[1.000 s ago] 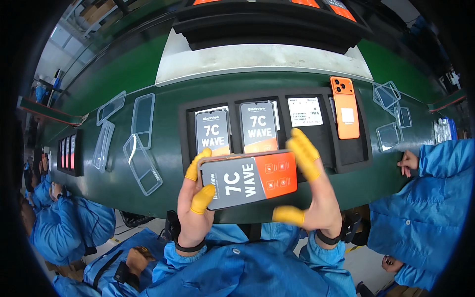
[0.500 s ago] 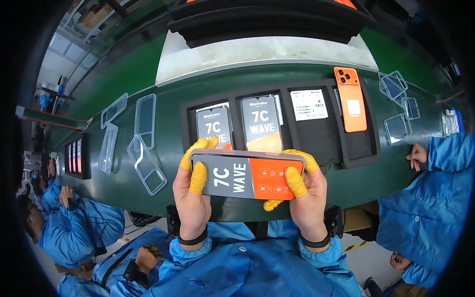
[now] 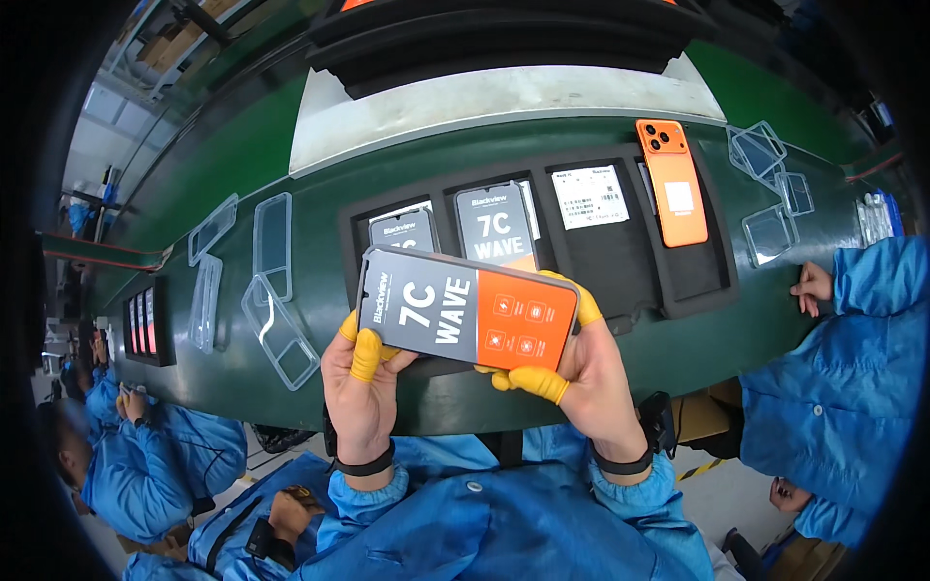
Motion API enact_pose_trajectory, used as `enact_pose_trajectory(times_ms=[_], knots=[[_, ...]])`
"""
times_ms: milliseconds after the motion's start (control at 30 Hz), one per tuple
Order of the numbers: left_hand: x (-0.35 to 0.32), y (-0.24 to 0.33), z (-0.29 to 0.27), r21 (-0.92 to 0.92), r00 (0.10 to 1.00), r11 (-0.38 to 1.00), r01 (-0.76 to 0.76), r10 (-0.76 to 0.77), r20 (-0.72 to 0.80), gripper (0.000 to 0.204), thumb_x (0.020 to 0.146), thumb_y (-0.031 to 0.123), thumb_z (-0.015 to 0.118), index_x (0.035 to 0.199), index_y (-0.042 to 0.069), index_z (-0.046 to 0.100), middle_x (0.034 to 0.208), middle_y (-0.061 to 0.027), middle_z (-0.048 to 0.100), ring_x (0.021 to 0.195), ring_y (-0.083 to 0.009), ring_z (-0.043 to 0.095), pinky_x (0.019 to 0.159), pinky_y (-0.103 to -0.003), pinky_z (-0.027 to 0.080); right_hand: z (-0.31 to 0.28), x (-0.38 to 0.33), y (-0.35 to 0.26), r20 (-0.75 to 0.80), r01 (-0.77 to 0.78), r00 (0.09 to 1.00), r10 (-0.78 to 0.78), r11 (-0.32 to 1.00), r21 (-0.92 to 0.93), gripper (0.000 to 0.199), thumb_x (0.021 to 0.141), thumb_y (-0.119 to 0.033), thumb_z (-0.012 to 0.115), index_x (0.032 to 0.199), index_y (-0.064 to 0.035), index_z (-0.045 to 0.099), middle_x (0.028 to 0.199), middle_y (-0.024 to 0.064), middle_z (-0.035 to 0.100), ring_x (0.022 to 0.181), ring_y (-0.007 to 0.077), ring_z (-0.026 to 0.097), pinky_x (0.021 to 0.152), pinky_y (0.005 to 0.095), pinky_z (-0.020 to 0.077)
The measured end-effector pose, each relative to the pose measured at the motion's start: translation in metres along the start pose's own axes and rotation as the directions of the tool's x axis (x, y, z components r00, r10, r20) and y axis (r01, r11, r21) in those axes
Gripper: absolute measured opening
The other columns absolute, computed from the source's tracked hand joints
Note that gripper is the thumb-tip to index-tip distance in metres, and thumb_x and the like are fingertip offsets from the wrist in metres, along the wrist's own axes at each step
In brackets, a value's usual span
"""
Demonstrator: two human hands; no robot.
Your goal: Manually assemble smartphone components, including applying screens and placing phones into assembly trays on a production line.
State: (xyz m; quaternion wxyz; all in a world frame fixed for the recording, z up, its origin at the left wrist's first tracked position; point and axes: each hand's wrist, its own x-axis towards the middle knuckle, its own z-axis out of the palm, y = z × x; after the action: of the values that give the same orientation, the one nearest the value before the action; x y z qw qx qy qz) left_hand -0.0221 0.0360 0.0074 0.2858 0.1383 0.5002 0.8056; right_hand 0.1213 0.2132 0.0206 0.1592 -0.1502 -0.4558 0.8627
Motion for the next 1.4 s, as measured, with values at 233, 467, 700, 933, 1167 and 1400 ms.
enact_pose_trajectory(times_ms=[233,467,700,933,1167,1400], knots=[[0.006,-0.012,-0.004,-0.014,0.989,0.997,-0.078,0.076,-0.125,0.034,0.102,0.007,0.053,0.133,-0.008,0.054,0.114,-0.0168,0.068,0.1,-0.0249,0.07,0.085,-0.037,0.062,0.009,-0.003,0.018,-0.079,0.091,0.992,-0.101,0.988,-0.124,0.075,0.087,0.009,0.068,0.147,-0.0007,0.024,0.124,0.0217,0.06,0.104,0.0294,0.068,0.09,0.04,0.0572],[0.005,-0.02,-0.005,-0.027,0.985,0.99,-0.138,0.134,-0.108,0.035,0.102,0.004,0.052,0.135,-0.006,0.052,0.116,-0.0149,0.067,0.102,-0.0245,0.069,0.087,-0.035,0.06,-0.002,-0.002,0.027,0.052,0.289,0.956,-0.288,0.897,-0.335,0.068,0.088,0.007,0.068,0.143,-0.0005,0.028,0.125,0.021,0.059,0.108,0.0289,0.067,0.09,0.0399,0.0582],[-0.017,-0.02,0.019,0.129,0.971,0.991,0.041,-0.07,0.228,0.061,0.101,0.005,0.055,0.154,-0.001,0.025,0.152,-0.0134,0.038,0.14,-0.0239,0.038,0.116,-0.041,0.03,0.035,0.001,0.043,-0.179,0.271,0.955,-0.236,0.94,0.206,0.067,0.091,0.0,0.067,0.145,-0.0058,0.027,0.14,0.0198,0.048,0.12,0.03,0.059,0.1,0.0435,0.051],[-0.018,-0.008,0.008,0.261,0.989,0.965,-0.025,-0.015,0.148,0.042,0.099,0.002,0.057,0.139,-0.007,0.046,0.124,-0.0127,0.064,0.112,-0.0157,0.059,0.096,-0.028,0.046,0.001,-0.001,0.02,0.194,0.404,0.915,-0.355,0.829,-0.388,0.028,0.084,0.002,0.075,0.111,0.0051,0.066,0.107,0.0161,0.068,0.104,0.0225,0.064,0.091,0.0355,0.0495],[-0.019,-0.009,0.019,0.17,0.983,0.985,0.036,-0.065,0.169,0.044,0.089,-0.01,0.066,0.131,-0.009,0.052,0.117,-0.014,0.067,0.111,-0.0205,0.063,0.099,-0.034,0.05,0.003,-0.003,0.041,-0.048,0.197,0.979,-0.2,0.978,-0.065,0.035,0.088,0.008,0.069,0.121,0.0087,0.056,0.102,0.0175,0.071,0.093,0.0221,0.071,0.083,0.0342,0.0584],[-0.017,-0.038,0.019,0.297,0.994,0.952,-0.076,0.047,0.103,0.04,0.087,-0.011,0.067,0.126,-0.011,0.056,0.115,-0.015,0.068,0.106,-0.0209,0.066,0.094,-0.033,0.052,0.017,-0.009,0.049,-0.184,0.271,0.926,-0.328,0.921,-0.279,0.034,0.089,0.008,0.068,0.121,0.0086,0.057,0.104,0.0159,0.07,0.092,0.0213,0.07,0.082,0.0336,0.0581]])
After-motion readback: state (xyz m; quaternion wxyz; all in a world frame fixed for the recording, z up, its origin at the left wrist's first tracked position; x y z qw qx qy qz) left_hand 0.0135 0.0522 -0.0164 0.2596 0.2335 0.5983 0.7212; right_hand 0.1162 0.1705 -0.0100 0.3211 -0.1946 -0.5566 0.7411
